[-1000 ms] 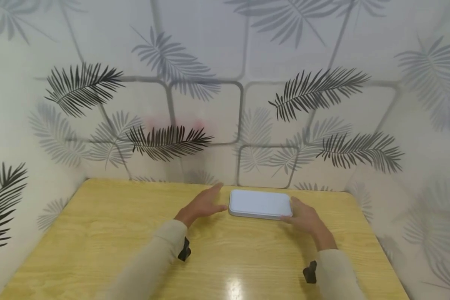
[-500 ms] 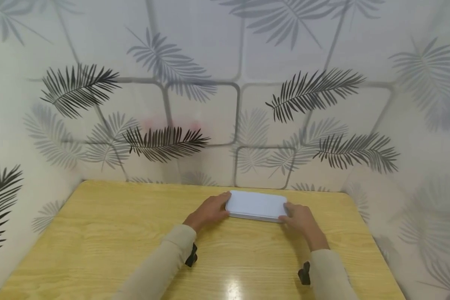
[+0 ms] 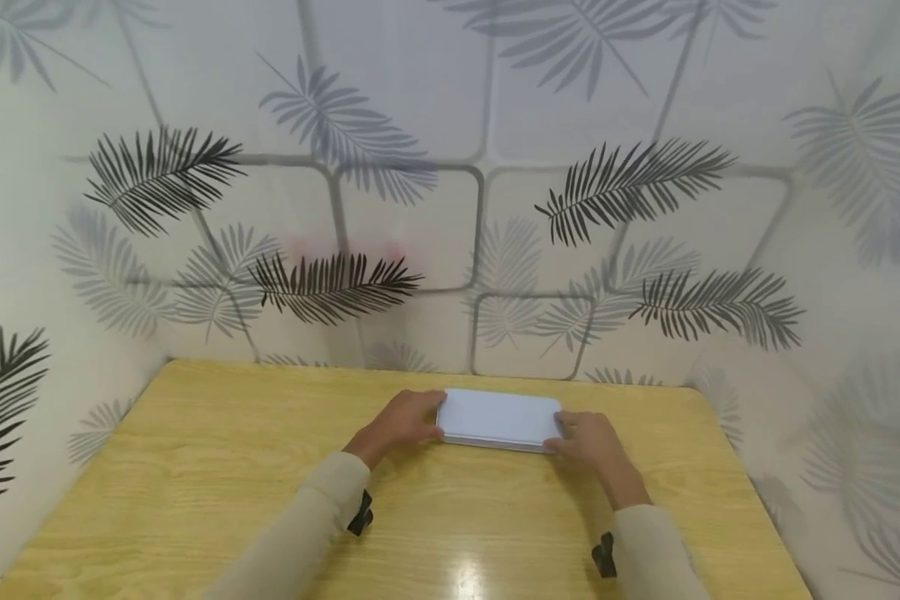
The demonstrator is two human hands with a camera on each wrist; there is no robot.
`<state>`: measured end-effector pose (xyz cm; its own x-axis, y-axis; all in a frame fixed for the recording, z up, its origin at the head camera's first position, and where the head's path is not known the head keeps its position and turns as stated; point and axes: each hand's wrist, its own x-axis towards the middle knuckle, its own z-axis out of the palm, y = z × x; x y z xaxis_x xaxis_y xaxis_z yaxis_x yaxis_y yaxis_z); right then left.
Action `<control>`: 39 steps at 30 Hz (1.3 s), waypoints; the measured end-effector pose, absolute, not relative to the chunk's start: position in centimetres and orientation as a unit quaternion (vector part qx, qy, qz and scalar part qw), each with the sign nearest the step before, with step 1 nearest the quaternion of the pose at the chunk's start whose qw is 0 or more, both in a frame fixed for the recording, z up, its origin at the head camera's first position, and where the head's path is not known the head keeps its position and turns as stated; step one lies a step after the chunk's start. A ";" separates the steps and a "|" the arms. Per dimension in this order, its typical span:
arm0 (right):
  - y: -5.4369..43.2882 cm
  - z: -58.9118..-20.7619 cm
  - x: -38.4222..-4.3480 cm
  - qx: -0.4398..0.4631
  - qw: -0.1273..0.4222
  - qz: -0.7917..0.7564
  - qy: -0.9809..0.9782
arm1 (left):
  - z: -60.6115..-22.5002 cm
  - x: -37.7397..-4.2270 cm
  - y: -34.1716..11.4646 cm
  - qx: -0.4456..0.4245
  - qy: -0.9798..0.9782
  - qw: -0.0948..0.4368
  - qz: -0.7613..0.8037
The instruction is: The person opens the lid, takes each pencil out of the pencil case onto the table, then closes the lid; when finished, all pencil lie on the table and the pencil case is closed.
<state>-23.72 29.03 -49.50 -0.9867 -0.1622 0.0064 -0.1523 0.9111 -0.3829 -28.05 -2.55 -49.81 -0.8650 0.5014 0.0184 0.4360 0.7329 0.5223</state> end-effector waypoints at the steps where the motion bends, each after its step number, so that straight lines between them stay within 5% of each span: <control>1: 28.8 -49.3 -23.7 -0.084 0.011 -0.192 0.978 | -49.7 -28.0 -2.8 0.254 0.929 0.061 0.264; 11: 25.2 -48.9 -23.0 -0.111 0.018 -0.184 0.976 | -49.1 -27.2 -7.0 0.250 0.941 0.070 0.219; 23: 20.0 -49.2 -21.4 -0.244 -0.016 -0.091 0.965 | -49.1 -24.0 -12.6 0.224 0.956 0.070 0.176; 39: 17.4 -49.0 -19.8 -0.224 -0.011 -0.087 0.971 | -50.1 -22.8 -15.6 0.206 0.932 0.089 0.286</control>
<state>-19.76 17.44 -48.96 -0.8993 -0.4331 0.0600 -0.4369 0.8844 -0.1643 -22.83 -15.55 -50.06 -0.8988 0.4356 -0.0488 0.3334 0.7516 0.5692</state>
